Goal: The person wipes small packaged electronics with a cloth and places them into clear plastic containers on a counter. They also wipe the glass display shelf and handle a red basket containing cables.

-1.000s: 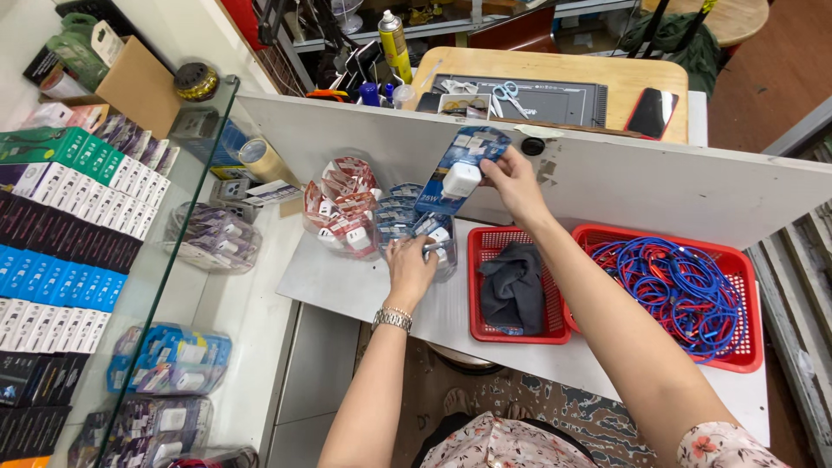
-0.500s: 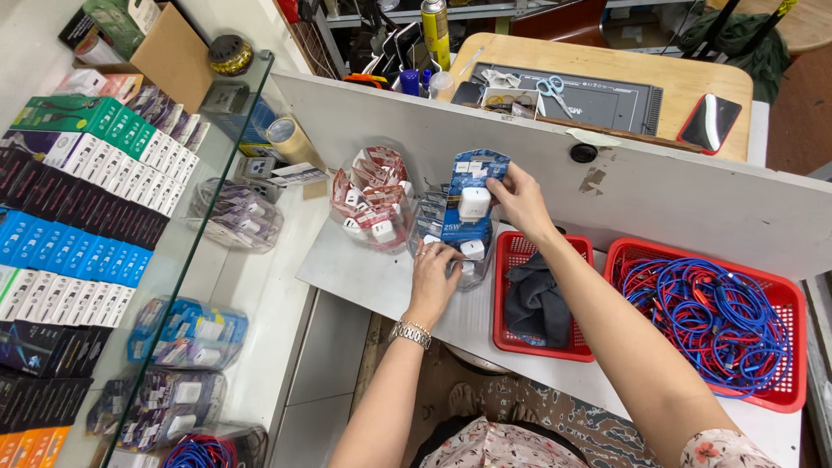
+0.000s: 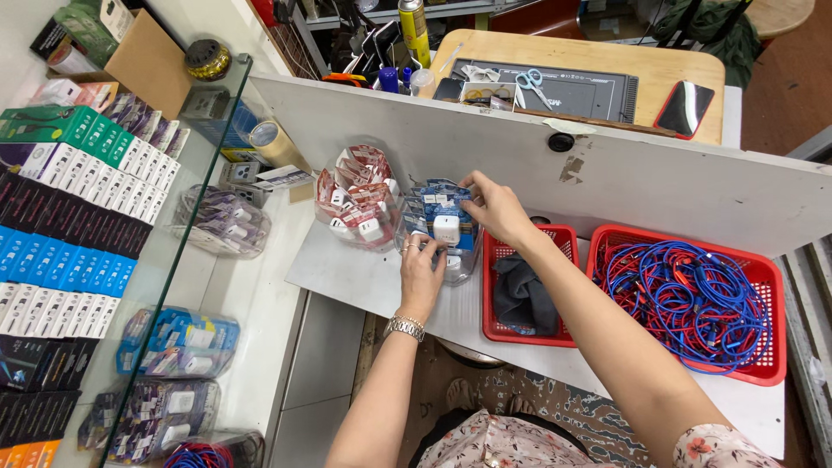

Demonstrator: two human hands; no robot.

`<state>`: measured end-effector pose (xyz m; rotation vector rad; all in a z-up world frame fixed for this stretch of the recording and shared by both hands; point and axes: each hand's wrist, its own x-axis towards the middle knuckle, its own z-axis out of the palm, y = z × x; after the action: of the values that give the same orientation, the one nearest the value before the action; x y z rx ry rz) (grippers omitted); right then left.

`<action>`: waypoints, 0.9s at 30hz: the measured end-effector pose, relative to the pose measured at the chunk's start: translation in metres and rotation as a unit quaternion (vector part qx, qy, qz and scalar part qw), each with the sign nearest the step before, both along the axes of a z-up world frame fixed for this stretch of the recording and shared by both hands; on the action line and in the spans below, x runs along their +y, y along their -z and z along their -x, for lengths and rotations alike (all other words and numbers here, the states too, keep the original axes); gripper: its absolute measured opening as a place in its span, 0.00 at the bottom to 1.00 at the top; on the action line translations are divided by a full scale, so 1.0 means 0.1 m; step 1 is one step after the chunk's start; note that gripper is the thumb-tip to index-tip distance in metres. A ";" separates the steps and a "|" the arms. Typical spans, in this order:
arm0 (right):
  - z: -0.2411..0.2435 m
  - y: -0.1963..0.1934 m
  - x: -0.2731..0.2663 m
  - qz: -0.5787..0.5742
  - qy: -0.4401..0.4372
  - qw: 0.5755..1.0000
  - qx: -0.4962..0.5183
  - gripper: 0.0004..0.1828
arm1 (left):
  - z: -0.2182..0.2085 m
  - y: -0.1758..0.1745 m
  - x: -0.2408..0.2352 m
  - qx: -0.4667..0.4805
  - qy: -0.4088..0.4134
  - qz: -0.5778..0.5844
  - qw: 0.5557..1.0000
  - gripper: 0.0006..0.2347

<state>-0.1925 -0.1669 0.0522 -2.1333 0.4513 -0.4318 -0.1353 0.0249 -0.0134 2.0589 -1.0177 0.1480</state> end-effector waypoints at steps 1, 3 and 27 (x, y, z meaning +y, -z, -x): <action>0.01 -0.02 0.00 0.034 -0.011 0.999 -0.006 0.16 | 0.00 0.00 0.00 0.005 -0.003 -0.001 1.000 0.05; 0.04 -0.03 0.05 0.099 -0.035 0.994 -0.016 0.13 | 0.00 -0.01 0.01 0.004 0.007 -0.007 1.000 0.05; -0.11 -0.19 -0.36 -0.110 0.083 0.957 -0.256 0.12 | -0.43 0.18 0.04 0.013 -0.091 0.026 0.995 0.16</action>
<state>-0.1816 -0.2026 0.0710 -1.6904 0.3585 -0.9551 -0.0928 0.0286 -0.0318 2.0982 -0.8015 0.2393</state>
